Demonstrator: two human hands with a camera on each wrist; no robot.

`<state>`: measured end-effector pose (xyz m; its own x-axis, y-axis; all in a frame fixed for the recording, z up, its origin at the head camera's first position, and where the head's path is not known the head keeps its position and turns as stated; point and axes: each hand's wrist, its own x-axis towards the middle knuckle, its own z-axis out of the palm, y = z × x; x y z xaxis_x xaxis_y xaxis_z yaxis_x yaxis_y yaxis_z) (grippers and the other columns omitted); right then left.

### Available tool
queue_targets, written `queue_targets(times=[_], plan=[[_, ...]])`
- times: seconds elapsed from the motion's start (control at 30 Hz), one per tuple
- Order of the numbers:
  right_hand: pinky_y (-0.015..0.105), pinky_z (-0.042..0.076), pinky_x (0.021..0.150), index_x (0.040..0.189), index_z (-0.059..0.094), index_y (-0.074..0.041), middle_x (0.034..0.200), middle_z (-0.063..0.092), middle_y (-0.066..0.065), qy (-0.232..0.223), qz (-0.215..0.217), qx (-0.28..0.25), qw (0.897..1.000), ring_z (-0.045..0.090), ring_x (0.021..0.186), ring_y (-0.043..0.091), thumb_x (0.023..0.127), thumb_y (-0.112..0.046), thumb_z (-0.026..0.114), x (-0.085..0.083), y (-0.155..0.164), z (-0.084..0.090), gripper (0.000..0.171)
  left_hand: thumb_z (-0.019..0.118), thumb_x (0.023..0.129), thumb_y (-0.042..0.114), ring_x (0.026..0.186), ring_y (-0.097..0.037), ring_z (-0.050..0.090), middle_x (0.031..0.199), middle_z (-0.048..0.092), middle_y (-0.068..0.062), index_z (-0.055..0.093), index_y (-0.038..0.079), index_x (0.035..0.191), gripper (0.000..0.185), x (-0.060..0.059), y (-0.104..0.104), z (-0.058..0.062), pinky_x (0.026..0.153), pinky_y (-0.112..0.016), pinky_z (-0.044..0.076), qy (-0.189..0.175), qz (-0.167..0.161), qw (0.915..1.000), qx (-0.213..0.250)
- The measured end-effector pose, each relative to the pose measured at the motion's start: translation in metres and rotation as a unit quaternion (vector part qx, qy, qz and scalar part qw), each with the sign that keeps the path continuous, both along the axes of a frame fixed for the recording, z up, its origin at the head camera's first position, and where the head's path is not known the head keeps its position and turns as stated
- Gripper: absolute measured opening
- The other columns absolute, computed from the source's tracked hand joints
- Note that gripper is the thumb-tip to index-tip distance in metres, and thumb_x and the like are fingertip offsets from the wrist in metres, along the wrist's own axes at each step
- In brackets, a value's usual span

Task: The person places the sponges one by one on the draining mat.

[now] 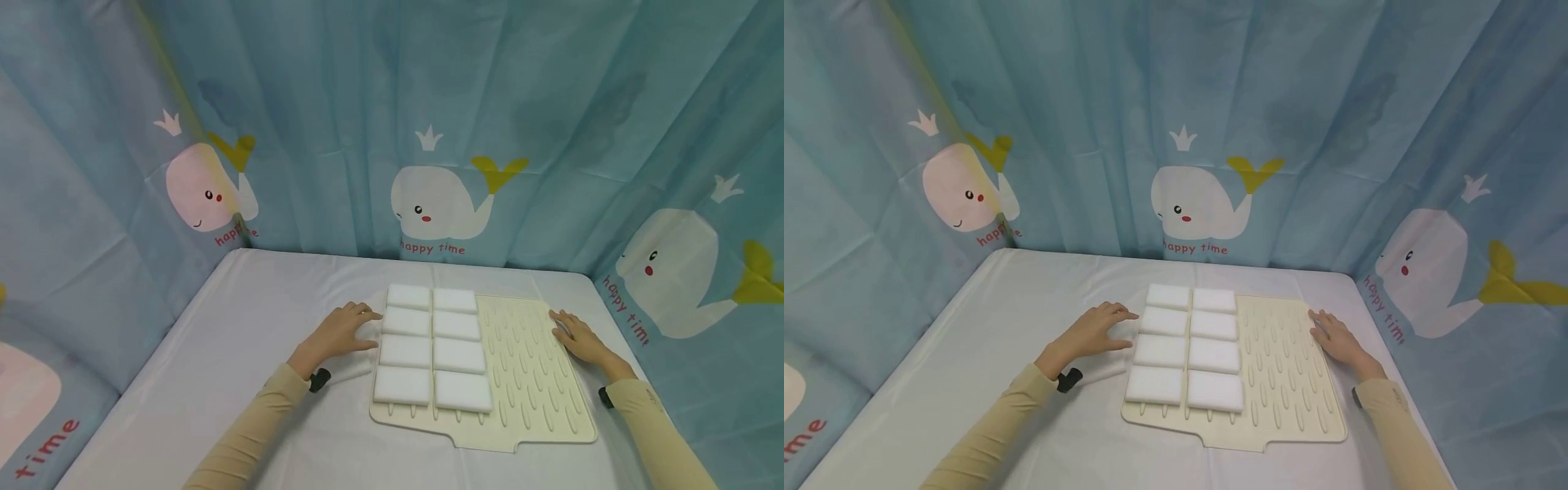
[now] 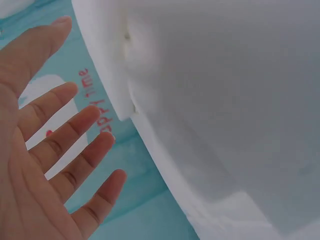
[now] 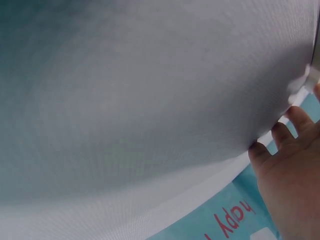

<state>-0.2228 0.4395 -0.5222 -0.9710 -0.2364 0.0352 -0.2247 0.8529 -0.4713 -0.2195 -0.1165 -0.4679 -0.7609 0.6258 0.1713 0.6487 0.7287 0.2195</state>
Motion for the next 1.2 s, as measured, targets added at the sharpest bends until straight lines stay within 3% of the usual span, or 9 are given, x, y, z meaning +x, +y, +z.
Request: queue_targets(times=[0.23, 0.57, 0.83, 1.2], plan=[[0.073, 0.014, 0.095, 0.141, 0.031, 0.003, 0.142, 0.021, 0.038, 0.002, 0.000, 0.001, 1.000, 0.017, 0.127, 0.059, 0.098, -0.027, 0.046, 0.000, 0.000, 0.000, 0.054, 0.069, 0.079, 0.045, 0.112, -0.028, 0.049, 0.123, 0.054, -0.006, 0.056, 0.018, 0.128, 0.058, -0.009, -0.021, -0.007, 0.086, -0.049, 0.045, -0.024, 0.020, 0.9995, -0.002], [0.074, 0.015, 0.094, 0.141, 0.032, 0.004, 0.141, 0.021, 0.038, 0.004, 0.006, 0.001, 1.000, 0.017, 0.126, 0.060, 0.098, -0.025, 0.045, 0.001, -0.001, 0.001, 0.053, 0.069, 0.081, 0.042, 0.115, -0.031, 0.049, 0.125, 0.054, -0.008, 0.055, 0.015, 0.129, 0.057, -0.013, -0.044, -0.015, 0.091, -0.052, 0.042, -0.057, 0.034, 0.9978, -0.002], [0.074, 0.014, 0.094, 0.141, 0.031, 0.004, 0.142, 0.020, 0.038, 0.005, 0.008, 0.002, 1.000, 0.017, 0.126, 0.060, 0.098, -0.024, 0.045, 0.000, -0.001, 0.000, 0.053, 0.066, 0.084, 0.042, 0.116, -0.032, 0.049, 0.127, 0.053, -0.009, 0.054, 0.013, 0.130, 0.055, -0.014, -0.056, -0.021, 0.094, -0.053, 0.040, -0.076, 0.043, 0.9962, -0.002], [0.074, 0.015, 0.094, 0.141, 0.030, 0.004, 0.141, 0.019, 0.039, 0.002, 0.014, 0.006, 1.000, 0.017, 0.126, 0.060, 0.098, -0.024, 0.045, 0.001, -0.001, 0.003, 0.053, 0.068, 0.082, 0.041, 0.115, -0.033, 0.050, 0.128, 0.053, -0.010, 0.053, 0.014, 0.131, 0.059, -0.016, -0.063, -0.021, 0.095, -0.052, 0.041, -0.108, 0.045, 0.9932, 0.002]])
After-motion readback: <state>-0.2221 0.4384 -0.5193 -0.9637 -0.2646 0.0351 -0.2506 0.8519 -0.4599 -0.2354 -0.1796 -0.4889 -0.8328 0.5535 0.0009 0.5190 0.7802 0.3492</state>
